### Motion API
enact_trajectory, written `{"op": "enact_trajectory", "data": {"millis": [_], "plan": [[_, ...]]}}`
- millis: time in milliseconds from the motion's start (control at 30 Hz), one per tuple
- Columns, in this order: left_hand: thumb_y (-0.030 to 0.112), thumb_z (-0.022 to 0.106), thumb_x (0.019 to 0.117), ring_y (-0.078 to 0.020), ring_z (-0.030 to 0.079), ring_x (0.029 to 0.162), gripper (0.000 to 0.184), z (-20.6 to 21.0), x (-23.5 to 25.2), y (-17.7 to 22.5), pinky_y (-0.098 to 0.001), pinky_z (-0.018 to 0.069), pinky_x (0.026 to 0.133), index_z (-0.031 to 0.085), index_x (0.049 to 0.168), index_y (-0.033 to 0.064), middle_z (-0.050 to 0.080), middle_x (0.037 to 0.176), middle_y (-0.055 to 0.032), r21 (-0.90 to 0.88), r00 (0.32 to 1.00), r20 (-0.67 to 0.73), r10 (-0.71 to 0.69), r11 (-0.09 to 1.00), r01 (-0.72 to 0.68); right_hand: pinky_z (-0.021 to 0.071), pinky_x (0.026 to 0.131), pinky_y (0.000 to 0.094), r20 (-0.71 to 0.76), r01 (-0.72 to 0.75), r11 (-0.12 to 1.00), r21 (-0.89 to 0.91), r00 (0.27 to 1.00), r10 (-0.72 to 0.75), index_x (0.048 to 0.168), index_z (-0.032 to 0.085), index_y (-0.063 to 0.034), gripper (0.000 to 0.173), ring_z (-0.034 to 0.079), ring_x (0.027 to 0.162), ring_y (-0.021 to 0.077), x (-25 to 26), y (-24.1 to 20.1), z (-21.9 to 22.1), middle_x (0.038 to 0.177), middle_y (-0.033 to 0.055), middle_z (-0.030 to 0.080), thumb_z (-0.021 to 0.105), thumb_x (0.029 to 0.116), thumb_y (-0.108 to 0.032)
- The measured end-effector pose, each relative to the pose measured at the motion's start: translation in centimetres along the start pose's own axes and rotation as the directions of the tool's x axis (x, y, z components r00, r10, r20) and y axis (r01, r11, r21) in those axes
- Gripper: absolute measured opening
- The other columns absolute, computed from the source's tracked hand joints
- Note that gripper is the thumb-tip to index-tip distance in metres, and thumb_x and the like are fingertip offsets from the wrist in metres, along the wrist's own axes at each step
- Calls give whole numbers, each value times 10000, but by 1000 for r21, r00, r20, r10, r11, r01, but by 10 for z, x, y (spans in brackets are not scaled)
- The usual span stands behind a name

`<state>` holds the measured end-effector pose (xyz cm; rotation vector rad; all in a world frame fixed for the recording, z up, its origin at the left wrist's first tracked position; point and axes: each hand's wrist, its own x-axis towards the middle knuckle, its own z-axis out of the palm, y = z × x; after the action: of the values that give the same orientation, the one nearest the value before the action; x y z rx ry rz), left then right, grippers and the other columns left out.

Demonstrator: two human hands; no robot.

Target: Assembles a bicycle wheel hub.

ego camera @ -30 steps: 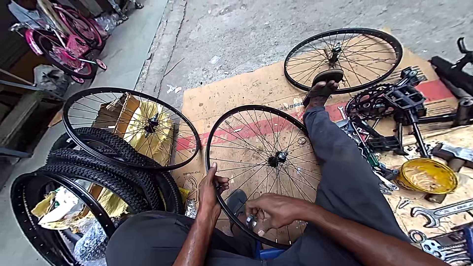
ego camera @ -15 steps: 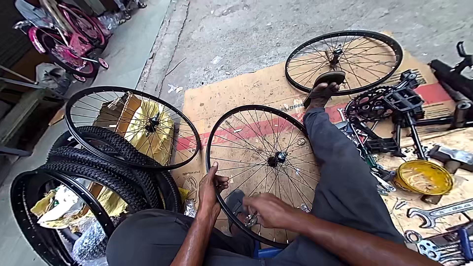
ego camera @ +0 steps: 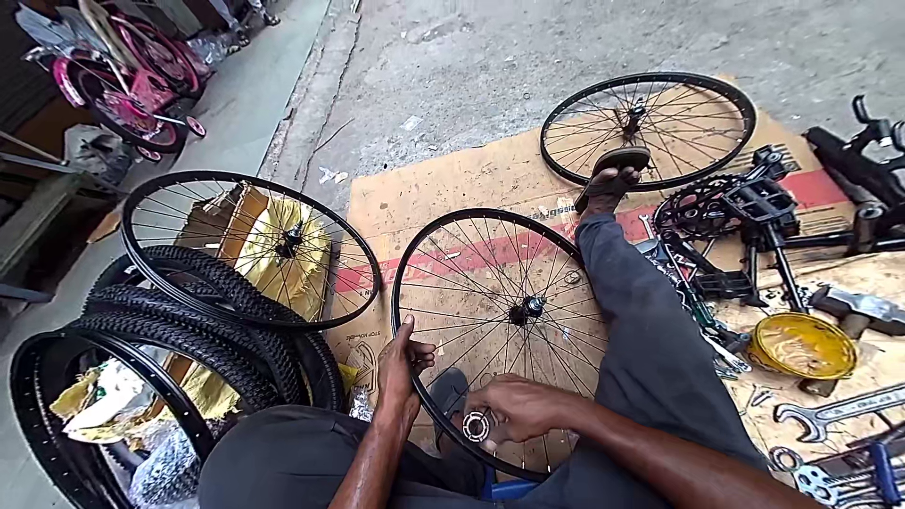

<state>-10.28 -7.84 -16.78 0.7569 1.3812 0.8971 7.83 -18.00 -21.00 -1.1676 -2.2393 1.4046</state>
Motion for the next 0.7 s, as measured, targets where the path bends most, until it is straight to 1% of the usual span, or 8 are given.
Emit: {"op": "enact_trajectory", "data": {"millis": [100, 233, 333, 400, 500, 567, 633, 700], "plan": [[437, 557, 1042, -167, 633, 556, 513, 0, -2, 1, -295, 551, 566, 569, 681, 73, 654, 639, -81, 13, 1000, 1, -1, 1000, 1, 538, 883, 406, -55, 33, 976, 216, 998, -22, 1081, 690, -69, 314, 655, 941, 182, -7, 7, -3, 1053, 69, 680, 820, 882, -274], [424, 584, 1032, -171, 641, 572, 470, 3, 0, 2, -297, 549, 567, 597, 728, 65, 667, 661, -84, 46, 999, -7, 33, 998, -33, 525, 774, 597, -155, -111, 984, -141, 984, 89, 1093, 692, -91, 221, 691, 857, 355, 6, -8, 18, 885, 149, 707, 705, 882, -158], [445, 613, 1012, -192, 670, 834, 426, -1, 8, 10, -348, 558, 698, 577, 1261, 100, 689, 1021, -84, 156, 995, 66, 69, 985, -78, 503, 873, 594, -1, 13, 995, -99, 1000, -14, 1240, 652, -104, 355, 680, 908, 348, 0, -2, 8, 954, 149, 710, 725, 933, -267], [474, 539, 1041, -238, 667, 1051, 521, -7, 18, 18, -436, 570, 853, 485, 1419, 120, 646, 1253, -100, 143, 989, 142, 46, 988, -66, 466, 974, 552, 67, 89, 996, 9, 994, -90, 1290, 583, -108, 455, 649, 985, 298, -6, 5, 1, 1060, 123, 675, 727, 949, -373], [438, 412, 1099, -249, 709, 1088, 458, -9, 25, 23, -424, 585, 903, 493, 1423, 124, 686, 1291, -113, 43, 984, 177, 10, 999, -17, 485, 931, 503, 32, 117, 993, 13, 993, -117, 1113, 677, -91, 340, 628, 1002, 275, -2, 9, 5, 1061, 112, 645, 672, 984, -405], [335, 435, 1107, -252, 722, 1040, 356, -3, 23, 22, -411, 592, 878, 526, 1361, 102, 702, 1245, -122, -10, 987, 157, 36, 999, -35, 497, 926, 489, 0, 102, 994, 24, 995, -102, 1058, 690, -75, 288, 639, 989, 266, 0, 10, -1, 1033, 111, 660, 675, 990, -355], [247, 479, 1094, -254, 719, 1020, 284, 0, 17, 17, -407, 591, 869, 552, 1313, 81, 710, 1207, -130, -82, 988, 131, 83, 994, -73, 553, 900, 447, -156, 98, 993, 66, 984, -87, 1080, 706, -77, 272, 681, 963, 222, -8, 10, -16, 1041, 91, 697, 658, 1004, -334], [180, 484, 1086, -282, 713, 1028, 246, -1, 4, 9, -428, 590, 880, 562, 1280, 50, 704, 1187, -166, -154, 983, 128, 131, 982, -110, 569, 902, 368, -370, 39, 992, -124, 925, -82, 1088, 715, -152, 260, 679, 992, 139, -18, 9, -26, 1064, 6, 707, 594, 1036, -377]]}}
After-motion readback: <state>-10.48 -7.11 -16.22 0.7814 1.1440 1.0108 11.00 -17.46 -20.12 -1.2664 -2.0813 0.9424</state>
